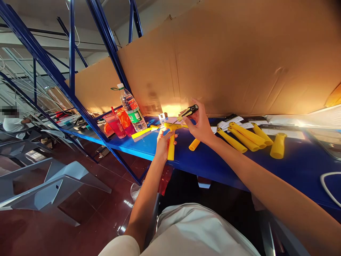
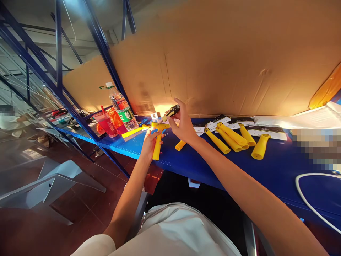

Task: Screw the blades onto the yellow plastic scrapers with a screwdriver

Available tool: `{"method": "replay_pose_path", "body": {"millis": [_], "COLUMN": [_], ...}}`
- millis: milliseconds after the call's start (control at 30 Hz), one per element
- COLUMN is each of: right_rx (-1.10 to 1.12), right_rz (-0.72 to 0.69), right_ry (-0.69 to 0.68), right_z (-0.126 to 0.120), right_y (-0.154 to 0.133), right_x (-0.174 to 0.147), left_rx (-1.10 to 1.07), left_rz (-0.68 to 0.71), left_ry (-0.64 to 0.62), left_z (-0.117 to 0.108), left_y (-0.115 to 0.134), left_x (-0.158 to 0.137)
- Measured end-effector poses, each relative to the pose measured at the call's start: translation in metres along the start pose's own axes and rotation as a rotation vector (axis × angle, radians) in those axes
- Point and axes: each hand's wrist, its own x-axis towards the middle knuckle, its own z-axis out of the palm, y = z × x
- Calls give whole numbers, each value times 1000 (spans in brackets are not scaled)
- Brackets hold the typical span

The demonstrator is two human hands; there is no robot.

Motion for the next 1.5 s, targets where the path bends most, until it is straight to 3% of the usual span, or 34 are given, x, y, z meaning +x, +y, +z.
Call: {"method": "replay_pose_path", "body": {"millis": [167, 600, 933, 1333, 1500], "right_rx": [-99, -43, -139, -286, -187], "right_rz": [-1, -25, -12, -60, -75], "right_ry": [59, -53, 58, 67, 13], "right_z": [-4, -3, -6, -10, -9], "right_y": [-3, -7, -7, -10, -10], "right_x": [1, 0, 6, 5, 3], "left_rx": [3, -5, -16, 46, 61], "left_rz": [4, -34, -2, -4, -15], "left_ry": [-18, 64, 6, -60, -79], "left_z": [0, 3, 0, -1, -2], "left_y": [0, 3, 0, -2, -4], "left_x": [0, -2, 1, 2, 3]}}
